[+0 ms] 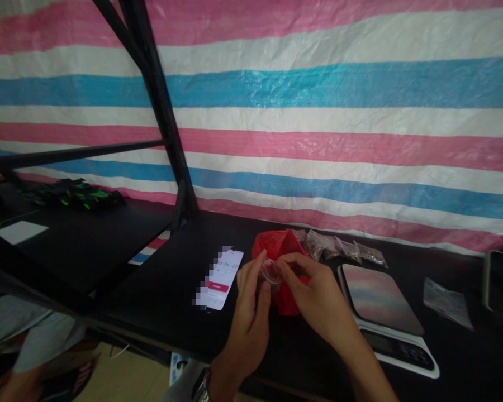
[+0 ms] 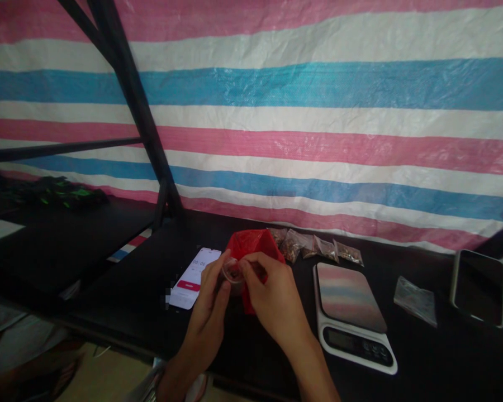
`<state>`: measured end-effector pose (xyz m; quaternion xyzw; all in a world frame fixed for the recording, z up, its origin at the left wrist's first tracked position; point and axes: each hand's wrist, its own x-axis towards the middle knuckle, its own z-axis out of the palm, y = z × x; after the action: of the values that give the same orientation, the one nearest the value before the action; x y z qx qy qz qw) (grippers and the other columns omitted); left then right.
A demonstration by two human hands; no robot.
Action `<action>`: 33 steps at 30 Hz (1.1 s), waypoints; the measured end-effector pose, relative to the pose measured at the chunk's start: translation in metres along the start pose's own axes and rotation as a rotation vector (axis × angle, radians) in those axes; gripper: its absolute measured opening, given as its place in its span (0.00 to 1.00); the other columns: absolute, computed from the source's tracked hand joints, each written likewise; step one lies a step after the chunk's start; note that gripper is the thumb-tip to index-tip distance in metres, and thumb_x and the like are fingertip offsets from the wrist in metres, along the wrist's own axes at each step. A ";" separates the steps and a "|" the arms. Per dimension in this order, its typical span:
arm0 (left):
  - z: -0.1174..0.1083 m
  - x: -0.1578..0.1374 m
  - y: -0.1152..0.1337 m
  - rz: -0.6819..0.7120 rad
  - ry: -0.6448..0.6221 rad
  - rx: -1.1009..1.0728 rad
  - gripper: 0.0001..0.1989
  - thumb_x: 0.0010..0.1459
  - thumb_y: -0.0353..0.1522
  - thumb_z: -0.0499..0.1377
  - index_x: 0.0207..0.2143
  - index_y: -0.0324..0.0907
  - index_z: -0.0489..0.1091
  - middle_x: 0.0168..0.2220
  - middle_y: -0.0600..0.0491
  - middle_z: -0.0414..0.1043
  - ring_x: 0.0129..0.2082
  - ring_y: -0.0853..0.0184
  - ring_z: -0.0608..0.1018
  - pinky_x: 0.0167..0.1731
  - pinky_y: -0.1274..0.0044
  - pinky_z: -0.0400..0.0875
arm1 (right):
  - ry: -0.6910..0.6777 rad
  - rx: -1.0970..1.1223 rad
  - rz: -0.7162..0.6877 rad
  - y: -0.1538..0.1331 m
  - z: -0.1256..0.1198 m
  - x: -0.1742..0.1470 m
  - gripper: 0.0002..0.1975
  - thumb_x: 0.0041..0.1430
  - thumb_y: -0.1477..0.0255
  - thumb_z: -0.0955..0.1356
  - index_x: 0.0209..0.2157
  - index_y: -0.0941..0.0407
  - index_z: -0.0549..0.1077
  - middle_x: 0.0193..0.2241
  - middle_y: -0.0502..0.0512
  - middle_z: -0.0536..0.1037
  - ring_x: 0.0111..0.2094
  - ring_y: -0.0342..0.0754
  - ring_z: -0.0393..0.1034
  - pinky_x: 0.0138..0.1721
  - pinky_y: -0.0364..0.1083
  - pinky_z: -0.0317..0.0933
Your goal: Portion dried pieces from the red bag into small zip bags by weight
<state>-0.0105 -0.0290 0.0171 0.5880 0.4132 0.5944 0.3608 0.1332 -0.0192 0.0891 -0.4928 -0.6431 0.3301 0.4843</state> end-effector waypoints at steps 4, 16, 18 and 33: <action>0.004 0.011 0.004 -0.066 0.159 -0.041 0.17 0.70 0.39 0.59 0.60 0.51 0.75 0.61 0.48 0.77 0.64 0.54 0.75 0.68 0.60 0.65 | -0.127 0.129 -0.015 0.001 -0.003 -0.002 0.09 0.66 0.66 0.71 0.45 0.52 0.82 0.42 0.53 0.87 0.44 0.50 0.82 0.49 0.46 0.73; 0.009 0.007 0.008 -0.103 -0.040 -0.160 0.25 0.71 0.46 0.60 0.65 0.49 0.73 0.63 0.49 0.79 0.62 0.57 0.80 0.59 0.72 0.78 | 0.187 -0.121 -0.019 -0.003 -0.016 -0.012 0.10 0.61 0.74 0.71 0.44 0.50 0.81 0.30 0.49 0.83 0.33 0.48 0.79 0.39 0.45 0.68; 0.011 0.008 0.009 -0.170 -0.021 -0.212 0.28 0.68 0.48 0.62 0.66 0.48 0.73 0.62 0.48 0.79 0.61 0.56 0.81 0.53 0.73 0.81 | 0.194 -0.095 -0.004 -0.003 -0.022 -0.014 0.12 0.60 0.74 0.71 0.46 0.50 0.80 0.28 0.47 0.82 0.31 0.48 0.77 0.38 0.44 0.68; 0.042 0.005 -0.016 -0.679 0.002 -0.294 0.34 0.57 0.61 0.61 0.43 0.39 0.76 0.20 0.55 0.75 0.20 0.64 0.78 0.21 0.75 0.71 | 0.233 -0.098 0.246 0.045 0.000 0.003 0.17 0.60 0.72 0.68 0.51 0.55 0.77 0.31 0.53 0.83 0.34 0.53 0.81 0.37 0.48 0.71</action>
<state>0.0305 -0.0155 0.0028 0.3588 0.4953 0.4943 0.6177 0.1476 -0.0028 0.0496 -0.6259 -0.5328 0.2957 0.4868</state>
